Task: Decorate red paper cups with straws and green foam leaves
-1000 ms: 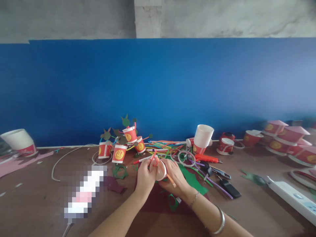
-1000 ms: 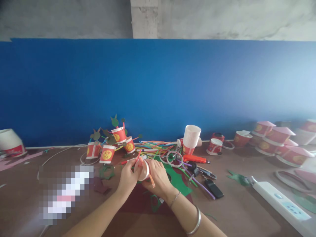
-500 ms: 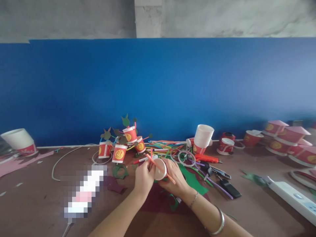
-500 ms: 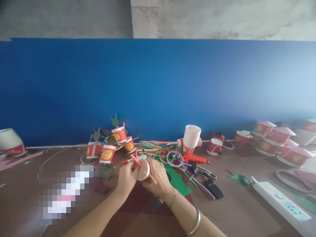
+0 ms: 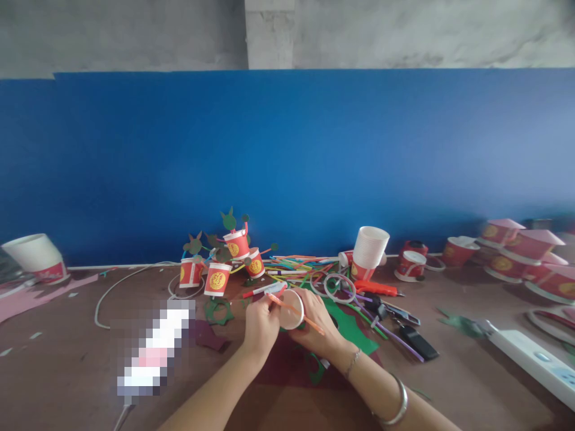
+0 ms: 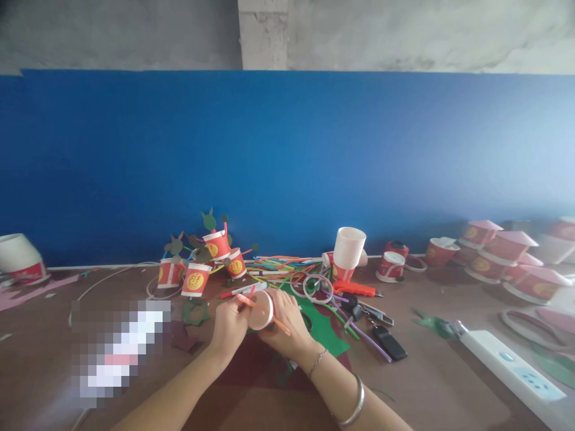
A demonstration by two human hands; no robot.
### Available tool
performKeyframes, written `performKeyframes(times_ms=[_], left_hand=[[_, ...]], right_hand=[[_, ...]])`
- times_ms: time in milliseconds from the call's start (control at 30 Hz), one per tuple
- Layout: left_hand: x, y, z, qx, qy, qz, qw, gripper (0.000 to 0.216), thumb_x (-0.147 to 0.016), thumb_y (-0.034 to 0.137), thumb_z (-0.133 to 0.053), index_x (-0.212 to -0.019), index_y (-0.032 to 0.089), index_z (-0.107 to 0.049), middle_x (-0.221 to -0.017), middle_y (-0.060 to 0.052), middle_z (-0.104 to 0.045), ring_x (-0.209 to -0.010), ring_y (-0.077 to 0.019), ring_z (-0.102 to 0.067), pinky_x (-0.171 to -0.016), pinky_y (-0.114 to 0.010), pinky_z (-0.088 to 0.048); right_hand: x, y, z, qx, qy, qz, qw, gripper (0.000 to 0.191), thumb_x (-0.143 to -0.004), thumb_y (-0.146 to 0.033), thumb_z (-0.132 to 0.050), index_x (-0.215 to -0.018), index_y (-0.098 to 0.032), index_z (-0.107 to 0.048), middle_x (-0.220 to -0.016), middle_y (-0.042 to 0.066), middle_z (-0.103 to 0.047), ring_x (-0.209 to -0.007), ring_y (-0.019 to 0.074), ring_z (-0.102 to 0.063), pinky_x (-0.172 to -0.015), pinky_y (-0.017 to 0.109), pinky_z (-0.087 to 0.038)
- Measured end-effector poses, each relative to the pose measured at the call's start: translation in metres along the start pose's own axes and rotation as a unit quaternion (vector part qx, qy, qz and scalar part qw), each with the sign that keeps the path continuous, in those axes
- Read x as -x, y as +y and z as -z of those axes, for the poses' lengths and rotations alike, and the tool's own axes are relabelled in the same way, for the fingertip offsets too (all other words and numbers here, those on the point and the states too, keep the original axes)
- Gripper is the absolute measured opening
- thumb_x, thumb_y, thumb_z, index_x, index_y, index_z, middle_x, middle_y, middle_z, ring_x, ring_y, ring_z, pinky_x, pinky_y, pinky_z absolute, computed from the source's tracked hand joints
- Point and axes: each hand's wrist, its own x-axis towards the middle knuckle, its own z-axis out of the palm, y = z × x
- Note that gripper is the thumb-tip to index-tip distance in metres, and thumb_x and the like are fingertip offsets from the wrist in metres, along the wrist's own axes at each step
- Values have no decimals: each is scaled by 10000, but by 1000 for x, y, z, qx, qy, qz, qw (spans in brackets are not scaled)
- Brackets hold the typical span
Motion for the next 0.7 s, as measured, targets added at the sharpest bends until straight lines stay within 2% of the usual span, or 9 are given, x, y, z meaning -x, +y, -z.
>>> performKeyframes(times_ms=[133,233,333,533,700], left_hand=[[0,1,-2,36,4,22,999,189,-817,259,-529,-786,158,-686,-708,-85,-724,-652,-243,-682,-588,-290,-483],[-1,1,-4,135,20,45,990,239,-813,325,-563,-954,142,-624,-826,-102,-733,-724,-230,-698,-618,-286,-520],[-2,1,-5,183,30,58,981,262,-795,360,-595,-941,142,-591,-866,-117,-730,-777,-231,-703,-654,-295,-537],[-3,0,-3,55,56,19,997,225,-788,392,-594,-831,173,-614,-809,-79,-718,-774,-236,-686,-691,-324,-510],[-3,3,0,-9,70,5,998,180,-801,337,-562,-814,183,-655,-788,-73,-726,-764,-240,-682,-688,-316,-489]], right_hand=[[-1,-2,2,-14,-1,-12,1000,572,-567,-138,-532,-1134,-206,-491,-1083,87,-593,-1004,268,-548,-858,394,-395],[-1,-2,2,-23,11,-22,999,587,-567,-136,-532,-1148,-209,-483,-1059,80,-594,-982,264,-553,-846,386,-406],[-1,-1,0,-30,22,-21,999,596,-581,-144,-545,-1169,-215,-477,-1068,79,-591,-982,261,-552,-848,381,-412],[1,0,0,-8,8,-13,1000,604,-592,-143,-551,-1188,-208,-477,-1093,88,-590,-1003,269,-544,-860,398,-402],[1,0,-1,-2,10,-21,1000,596,-575,-140,-547,-1164,-196,-477,-1075,93,-594,-992,269,-551,-851,398,-405]])
